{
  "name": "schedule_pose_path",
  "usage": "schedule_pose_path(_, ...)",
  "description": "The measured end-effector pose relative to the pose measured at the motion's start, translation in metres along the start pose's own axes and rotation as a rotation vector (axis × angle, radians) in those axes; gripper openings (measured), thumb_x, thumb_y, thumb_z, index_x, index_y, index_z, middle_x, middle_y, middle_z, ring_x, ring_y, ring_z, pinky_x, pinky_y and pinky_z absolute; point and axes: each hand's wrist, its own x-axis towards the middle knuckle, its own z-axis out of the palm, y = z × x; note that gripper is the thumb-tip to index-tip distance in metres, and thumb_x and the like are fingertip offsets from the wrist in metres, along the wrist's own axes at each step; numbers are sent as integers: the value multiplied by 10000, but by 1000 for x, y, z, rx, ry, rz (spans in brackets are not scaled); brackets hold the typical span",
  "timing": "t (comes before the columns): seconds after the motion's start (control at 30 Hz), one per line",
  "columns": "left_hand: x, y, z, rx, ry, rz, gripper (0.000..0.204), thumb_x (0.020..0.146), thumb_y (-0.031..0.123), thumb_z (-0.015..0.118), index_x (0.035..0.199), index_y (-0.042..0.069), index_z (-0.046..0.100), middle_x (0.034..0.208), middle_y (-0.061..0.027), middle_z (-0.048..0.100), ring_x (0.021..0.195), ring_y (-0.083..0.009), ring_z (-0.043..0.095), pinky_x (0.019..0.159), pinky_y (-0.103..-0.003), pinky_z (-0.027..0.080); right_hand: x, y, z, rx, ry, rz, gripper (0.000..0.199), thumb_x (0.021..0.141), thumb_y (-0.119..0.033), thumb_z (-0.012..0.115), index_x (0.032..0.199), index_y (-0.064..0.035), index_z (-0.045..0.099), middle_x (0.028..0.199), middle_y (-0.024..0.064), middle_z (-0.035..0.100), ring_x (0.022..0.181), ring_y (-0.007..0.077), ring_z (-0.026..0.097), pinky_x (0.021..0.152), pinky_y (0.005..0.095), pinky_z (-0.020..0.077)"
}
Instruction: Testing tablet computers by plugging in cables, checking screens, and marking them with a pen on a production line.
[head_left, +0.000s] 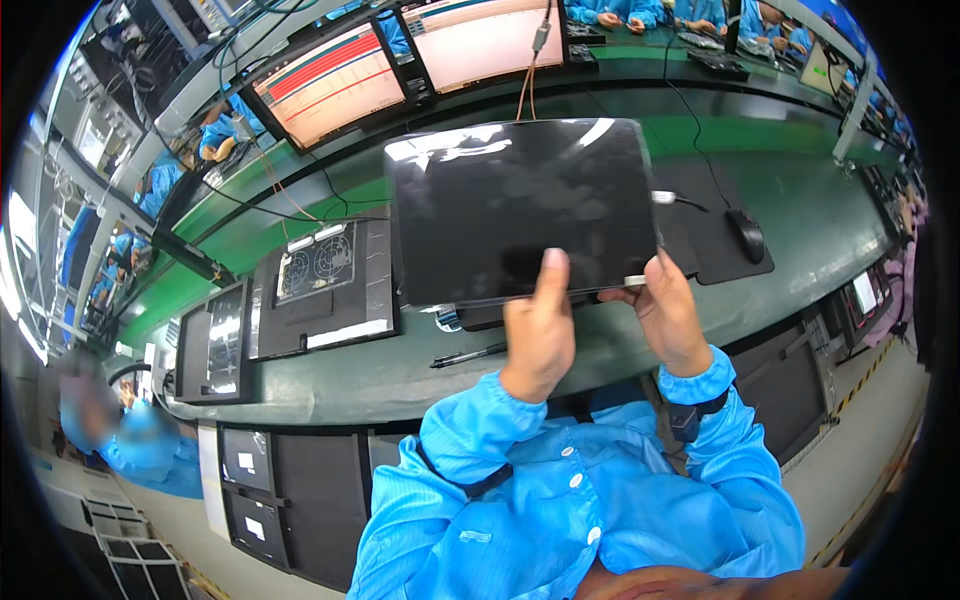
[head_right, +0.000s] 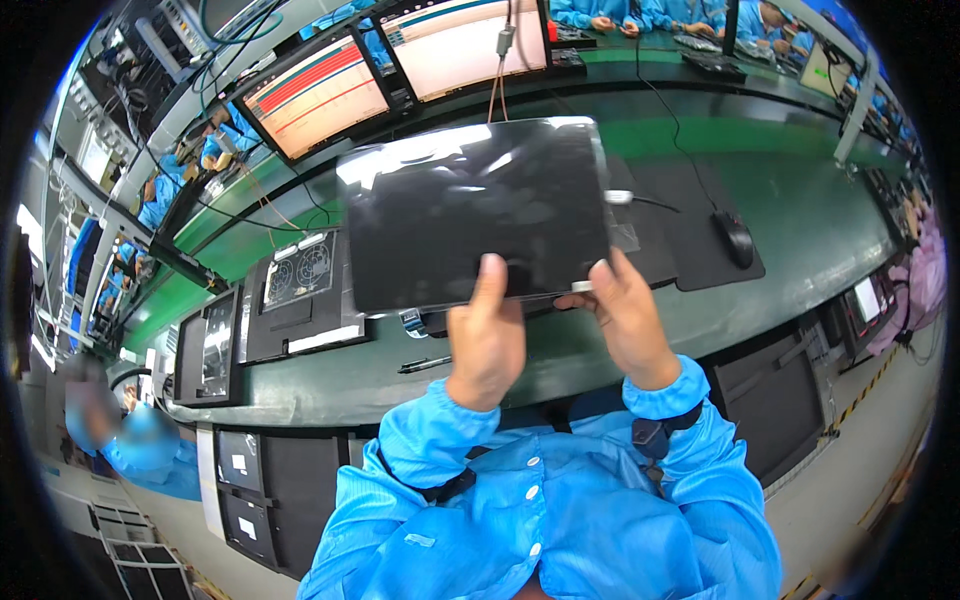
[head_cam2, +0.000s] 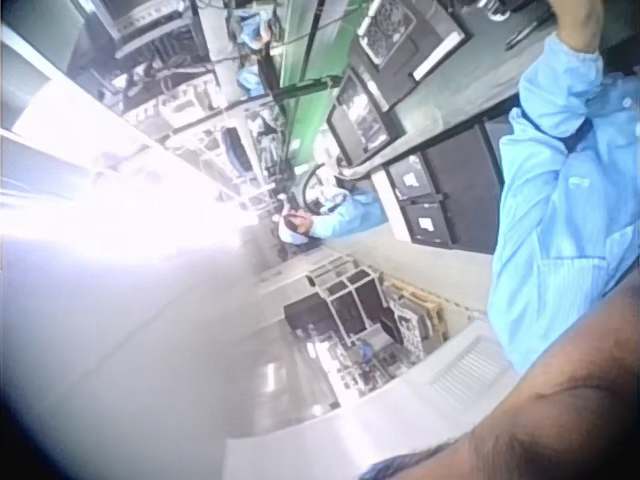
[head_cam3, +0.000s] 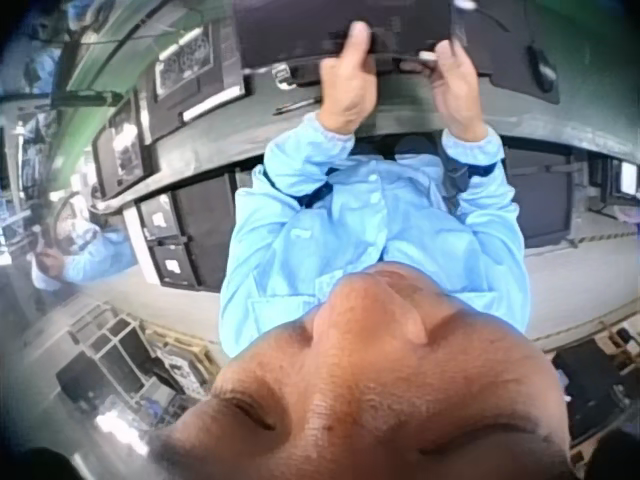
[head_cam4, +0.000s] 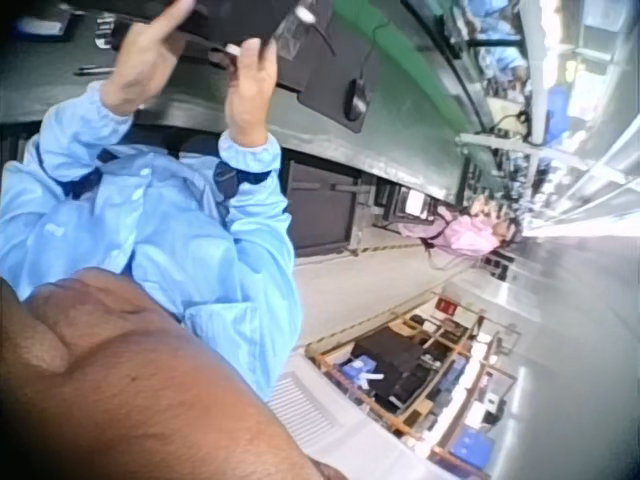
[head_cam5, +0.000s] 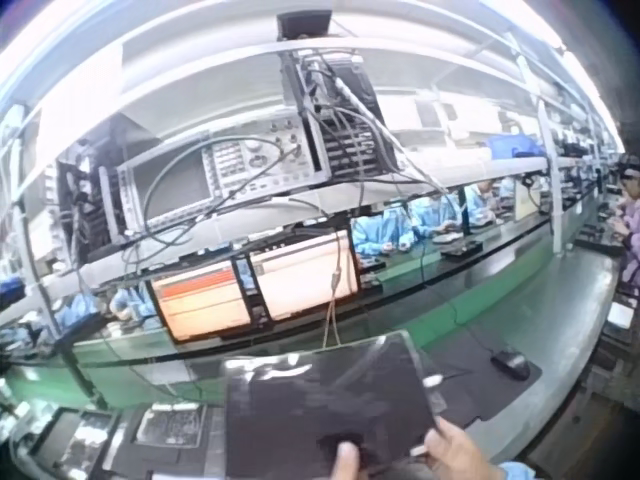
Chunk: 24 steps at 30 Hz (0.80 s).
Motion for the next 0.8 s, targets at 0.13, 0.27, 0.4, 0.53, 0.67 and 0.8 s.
schedule_pose_path(0.13, 9, -12, 8, 370, -296, -133, 595, 1209, 477, 470, 1312, -41, 742, 1199, -84, 765, 1070, -177, 697, 1035, -361, 537, 24, -27, -53, 54, 215, 33, 265, 1153, -292, 637, 1282, -76, 724, 1137, 64, 810, 1002, 202, 797, 875, 385, 675)
schedule_pose_path(0.27, 6, 8, -35, 715, -505, -136, 996, 1148, 756, 165, 1200, -23, 783, 962, -85, 771, 898, -206, 714, 903, -369, 555, 48, -25, -111, 34, 250, 181, 178, 1130, -260, 681, 1183, -102, 742, 1087, 30, 801, 956, 181, 795, 840, 376, 677)
schedule_pose_path(0.4, 26, 14, -63, 1195, -194, 550, 840, 1022, 752, 613, 1364, -13, 674, 1350, -221, 651, 1293, -390, 621, 1098, -484, 518, 54, -8, -137, 94, 260, 259, 117, 1106, -231, 722, 1094, -115, 736, 1015, 11, 780, 918, 182, 788, 825, 377, 680)
schedule_pose_path(0.53, 56, 14, -76, 1584, -96, 270, 1175, 847, 717, 859, 1626, -64, 453, 1725, -336, 352, 1666, -471, 256, 1350, -559, 257, 57, 5, -130, 138, 243, 302, 113, 1100, -219, 733, 1080, -108, 731, 1016, 25, 782, 914, 196, 790, 832, 383, 683)
schedule_pose_path(0.67, 70, 6, -86, 1725, -123, 166, 1288, 777, 714, 915, 1671, -59, 404, 1743, -362, 311, 1649, -503, 265, 1351, -558, 250, 58, 3, -116, 92, 207, 353, 148, 1114, -225, 714, 1161, -85, 711, 1088, 69, 787, 932, 216, 797, 830, 387, 687)
schedule_pose_path(0.8, 71, -5, -94, 1794, -151, 236, 1245, 778, 702, 921, 1648, -54, 450, 1730, -357, 338, 1623, -510, 304, 1335, -566, 258, 64, -9, -111, -283, 246, 409, 307, 1098, -301, 741, 1238, -31, 699, 1111, 93, 777, 905, 208, 779, 804, 357, 654)
